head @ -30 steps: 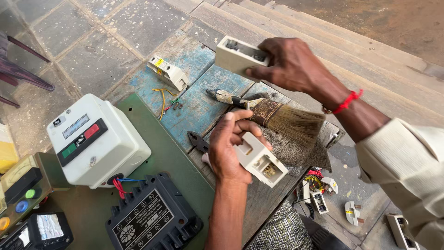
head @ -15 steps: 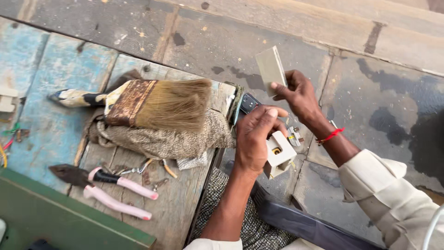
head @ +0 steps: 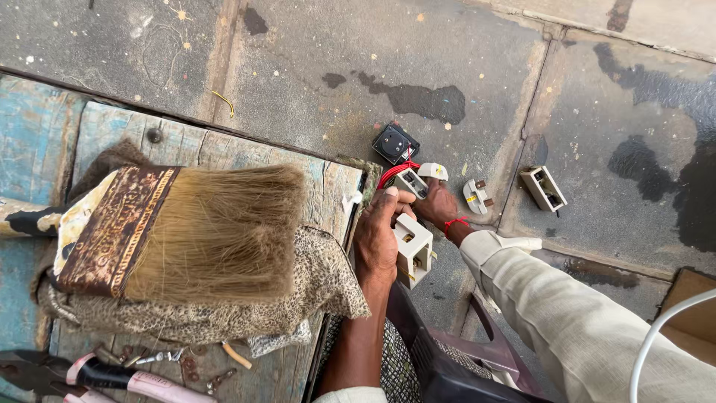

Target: The person cleans electrical components on a wooden workbench using a cloth and a brush, then handles a large green metal panel. The person uses pliers to strip and cut wires connected to the back of the panel, then moves the panel to the side and begins assembling white plastic fuse housings by hand, fitting their internal components together.

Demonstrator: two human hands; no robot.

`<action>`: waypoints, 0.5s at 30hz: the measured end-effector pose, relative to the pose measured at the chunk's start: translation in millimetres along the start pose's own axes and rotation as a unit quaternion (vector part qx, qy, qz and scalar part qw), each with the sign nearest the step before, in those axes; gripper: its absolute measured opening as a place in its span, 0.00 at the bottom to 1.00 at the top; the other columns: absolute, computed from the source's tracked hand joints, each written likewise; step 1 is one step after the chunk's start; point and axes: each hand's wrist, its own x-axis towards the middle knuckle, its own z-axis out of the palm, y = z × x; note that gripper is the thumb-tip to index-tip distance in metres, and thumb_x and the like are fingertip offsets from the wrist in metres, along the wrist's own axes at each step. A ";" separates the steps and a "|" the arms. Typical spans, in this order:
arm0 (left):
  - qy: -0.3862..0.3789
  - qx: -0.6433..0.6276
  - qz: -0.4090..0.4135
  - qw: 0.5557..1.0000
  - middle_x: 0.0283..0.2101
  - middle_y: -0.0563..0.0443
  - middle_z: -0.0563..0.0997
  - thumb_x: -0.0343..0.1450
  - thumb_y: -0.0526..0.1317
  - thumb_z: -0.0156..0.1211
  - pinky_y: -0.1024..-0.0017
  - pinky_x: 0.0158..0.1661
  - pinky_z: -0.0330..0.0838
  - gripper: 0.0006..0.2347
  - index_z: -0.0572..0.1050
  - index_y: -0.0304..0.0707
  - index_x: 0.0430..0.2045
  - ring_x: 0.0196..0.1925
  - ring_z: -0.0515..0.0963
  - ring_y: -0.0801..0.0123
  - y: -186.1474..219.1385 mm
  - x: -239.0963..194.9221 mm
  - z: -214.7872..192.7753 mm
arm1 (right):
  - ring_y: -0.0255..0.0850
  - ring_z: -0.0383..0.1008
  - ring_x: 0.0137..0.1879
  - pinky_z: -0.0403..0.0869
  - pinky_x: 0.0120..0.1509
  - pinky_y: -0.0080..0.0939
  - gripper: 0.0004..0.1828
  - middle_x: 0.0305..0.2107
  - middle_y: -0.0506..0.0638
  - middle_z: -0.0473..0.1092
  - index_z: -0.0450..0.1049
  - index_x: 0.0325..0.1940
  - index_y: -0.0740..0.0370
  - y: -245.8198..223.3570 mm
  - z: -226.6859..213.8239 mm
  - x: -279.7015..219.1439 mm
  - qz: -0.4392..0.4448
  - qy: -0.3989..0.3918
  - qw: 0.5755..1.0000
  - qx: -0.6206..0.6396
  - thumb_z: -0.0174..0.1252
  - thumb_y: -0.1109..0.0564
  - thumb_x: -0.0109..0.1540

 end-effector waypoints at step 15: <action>-0.042 -0.034 0.057 0.997 0.25 0.51 0.78 0.76 0.46 0.53 0.75 0.27 0.69 0.14 0.79 0.33 0.39 0.25 0.75 0.74 20.1 -16.6 19.8 | 0.54 0.81 0.49 0.78 0.54 0.52 0.27 0.46 0.63 0.77 0.72 0.58 0.66 -72.7 -109.6 3.5 -0.126 0.047 0.984 0.117 0.59 0.45 0.62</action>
